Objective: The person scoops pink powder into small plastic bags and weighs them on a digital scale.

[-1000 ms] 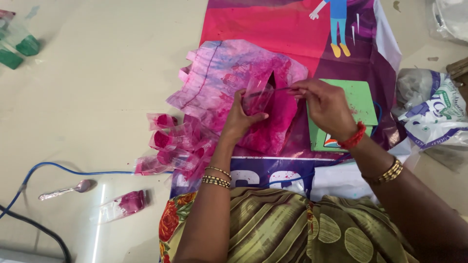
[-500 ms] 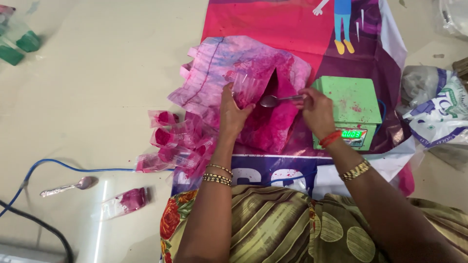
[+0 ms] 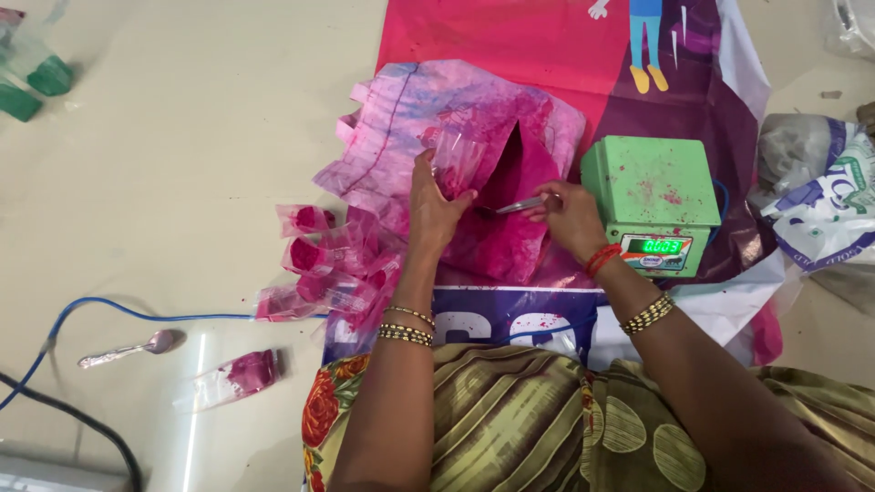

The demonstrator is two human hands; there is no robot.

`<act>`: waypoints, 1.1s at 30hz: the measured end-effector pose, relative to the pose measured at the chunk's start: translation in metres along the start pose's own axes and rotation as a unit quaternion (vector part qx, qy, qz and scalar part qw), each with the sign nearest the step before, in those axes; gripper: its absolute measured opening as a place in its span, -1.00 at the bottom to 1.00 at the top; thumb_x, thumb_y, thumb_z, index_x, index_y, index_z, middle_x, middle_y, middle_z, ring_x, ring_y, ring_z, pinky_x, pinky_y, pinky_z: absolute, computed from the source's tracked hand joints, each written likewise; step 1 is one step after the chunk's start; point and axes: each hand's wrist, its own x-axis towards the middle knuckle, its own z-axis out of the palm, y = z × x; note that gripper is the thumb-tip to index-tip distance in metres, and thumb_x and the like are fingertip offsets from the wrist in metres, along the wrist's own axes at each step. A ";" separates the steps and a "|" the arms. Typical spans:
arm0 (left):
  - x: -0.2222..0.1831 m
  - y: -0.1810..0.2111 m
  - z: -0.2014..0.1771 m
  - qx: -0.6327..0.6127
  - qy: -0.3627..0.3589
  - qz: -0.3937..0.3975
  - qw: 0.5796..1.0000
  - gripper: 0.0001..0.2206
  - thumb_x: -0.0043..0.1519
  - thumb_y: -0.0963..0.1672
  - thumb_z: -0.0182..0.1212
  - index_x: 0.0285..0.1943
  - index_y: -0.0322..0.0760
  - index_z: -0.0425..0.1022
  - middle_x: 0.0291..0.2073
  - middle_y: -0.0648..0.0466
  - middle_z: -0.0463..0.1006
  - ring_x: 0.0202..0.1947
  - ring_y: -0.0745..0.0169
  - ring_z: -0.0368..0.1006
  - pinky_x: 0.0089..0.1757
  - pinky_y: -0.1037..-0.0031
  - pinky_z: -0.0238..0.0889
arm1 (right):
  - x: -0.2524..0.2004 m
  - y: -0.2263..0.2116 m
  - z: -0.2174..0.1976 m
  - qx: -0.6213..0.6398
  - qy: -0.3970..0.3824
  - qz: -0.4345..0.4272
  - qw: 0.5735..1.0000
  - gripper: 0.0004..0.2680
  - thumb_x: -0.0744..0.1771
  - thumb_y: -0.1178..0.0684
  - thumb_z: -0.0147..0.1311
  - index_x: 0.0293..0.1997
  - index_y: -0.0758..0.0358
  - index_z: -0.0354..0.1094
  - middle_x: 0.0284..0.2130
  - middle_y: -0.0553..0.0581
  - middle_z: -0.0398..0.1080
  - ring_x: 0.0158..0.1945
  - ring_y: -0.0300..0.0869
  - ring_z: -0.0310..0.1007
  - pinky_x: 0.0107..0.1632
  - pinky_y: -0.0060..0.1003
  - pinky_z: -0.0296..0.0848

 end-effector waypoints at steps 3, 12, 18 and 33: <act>0.000 0.003 -0.003 0.003 0.002 0.003 1.000 -0.16 -0.09 -0.20 0.61 0.38 -0.46 0.17 0.21 -0.28 0.39 0.23 -0.22 0.36 0.19 0.24 0.26 | -0.002 0.003 -0.010 0.109 0.020 0.088 0.990 -0.83 0.43 0.26 -0.16 -0.01 0.58 0.35 -0.21 0.35 0.52 -0.18 -0.05 0.64 -0.12 -0.29 0.61; 0.000 -0.001 0.000 0.004 -0.019 -0.001 1.000 -0.15 -0.10 -0.19 0.62 0.38 -0.44 0.17 0.20 -0.28 0.39 0.23 -0.21 0.36 0.18 0.24 0.27 | -0.022 -0.031 -0.078 0.226 0.068 0.133 0.963 -0.83 0.38 0.37 -0.26 -0.06 0.58 0.32 -0.21 0.37 0.49 -0.14 0.06 0.60 0.01 -0.18 0.62; -0.005 0.004 0.003 0.008 -0.065 0.005 0.998 -0.12 -0.10 -0.17 0.63 0.41 -0.38 0.15 0.22 -0.26 0.40 0.24 -0.20 0.35 0.20 0.23 0.24 | -0.020 -0.069 -0.118 0.270 0.077 0.062 0.958 -0.91 0.39 0.36 -0.17 -0.10 0.56 0.27 -0.11 0.26 0.45 -0.05 0.05 0.57 0.09 -0.10 0.61; -0.014 0.034 0.001 -0.204 -0.193 -0.117 0.952 -0.09 -0.09 -0.16 0.64 0.42 -0.36 0.09 0.17 -0.11 0.49 0.17 0.10 0.44 0.14 0.33 0.31 | 0.002 -0.111 -0.108 0.226 0.001 0.049 0.973 -0.86 0.42 0.28 -0.04 0.05 0.56 0.33 -0.13 0.28 0.44 -0.09 -0.02 0.56 0.06 -0.21 0.60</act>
